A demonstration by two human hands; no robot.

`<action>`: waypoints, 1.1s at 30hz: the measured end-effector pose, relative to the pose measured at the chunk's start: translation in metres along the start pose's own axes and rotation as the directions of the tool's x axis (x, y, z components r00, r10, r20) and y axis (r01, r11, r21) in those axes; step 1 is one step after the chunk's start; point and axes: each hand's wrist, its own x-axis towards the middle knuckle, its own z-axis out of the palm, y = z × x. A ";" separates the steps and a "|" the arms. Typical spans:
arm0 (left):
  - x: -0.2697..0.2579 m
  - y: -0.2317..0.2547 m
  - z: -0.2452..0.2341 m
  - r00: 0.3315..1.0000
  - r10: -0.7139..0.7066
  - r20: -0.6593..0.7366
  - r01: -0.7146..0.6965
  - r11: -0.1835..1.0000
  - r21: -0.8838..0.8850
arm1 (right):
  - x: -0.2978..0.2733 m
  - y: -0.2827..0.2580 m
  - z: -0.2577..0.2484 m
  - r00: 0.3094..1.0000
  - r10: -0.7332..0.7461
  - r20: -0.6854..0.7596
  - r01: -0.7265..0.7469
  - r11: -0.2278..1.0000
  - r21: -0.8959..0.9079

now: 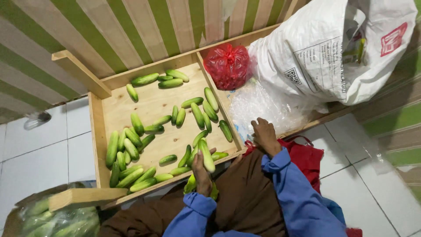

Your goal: Packaging small cucumbers into plastic bags and placing them in a cardboard box

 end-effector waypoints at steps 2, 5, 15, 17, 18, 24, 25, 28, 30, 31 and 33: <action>0.011 -0.012 0.017 0.998 -0.049 0.043 0.049 0.999 0.013 | 0.002 0.017 0.005 0.994 0.067 0.087 -0.069 0.997 0.016; 0.050 -0.056 0.027 0.988 -0.118 0.097 0.117 0.993 0.022 | -0.004 0.015 -0.026 0.966 0.146 0.215 -0.158 0.987 0.040; 0.085 -0.095 0.075 0.916 -0.354 0.187 0.370 0.927 -0.061 | 0.004 0.016 -0.002 0.998 0.057 0.010 -0.057 0.998 -0.036; 0.087 -0.097 0.079 0.909 -0.360 0.209 0.378 0.924 -0.052 | 0.003 0.018 -0.002 0.999 0.038 0.003 -0.038 0.999 0.014; 0.088 -0.098 0.081 0.901 -0.367 0.231 0.386 0.922 -0.043 | 0.003 0.019 -0.002 1.000 0.018 -0.006 -0.018 0.998 0.063; 0.108 -0.140 0.071 0.884 -0.395 0.251 0.425 0.902 -0.078 | 0.006 0.006 -0.019 1.000 0.021 0.006 -0.022 0.992 0.123; 0.110 -0.142 0.072 0.884 -0.394 0.252 0.424 0.902 -0.077 | 0.005 0.004 -0.025 1.000 0.021 0.005 -0.022 0.992 0.124; 0.114 -0.146 0.070 0.875 -0.408 0.259 0.441 0.894 -0.078 | -0.002 -0.005 -0.045 0.999 -0.021 0.045 0.014 0.987 0.157; 0.113 -0.147 0.069 0.864 -0.424 0.270 0.463 0.881 -0.097 | -0.008 -0.012 -0.059 0.998 0.013 -0.062 0.000 0.979 0.204; 0.111 -0.141 0.071 0.864 -0.425 0.271 0.464 0.881 -0.097 | -0.011 -0.014 -0.065 0.998 0.014 -0.061 -0.001 0.979 0.203; 0.105 -0.127 0.074 0.857 -0.436 0.277 0.478 0.872 -0.108 | -0.019 -0.020 -0.077 0.995 0.055 -0.083 -0.033 0.969 0.246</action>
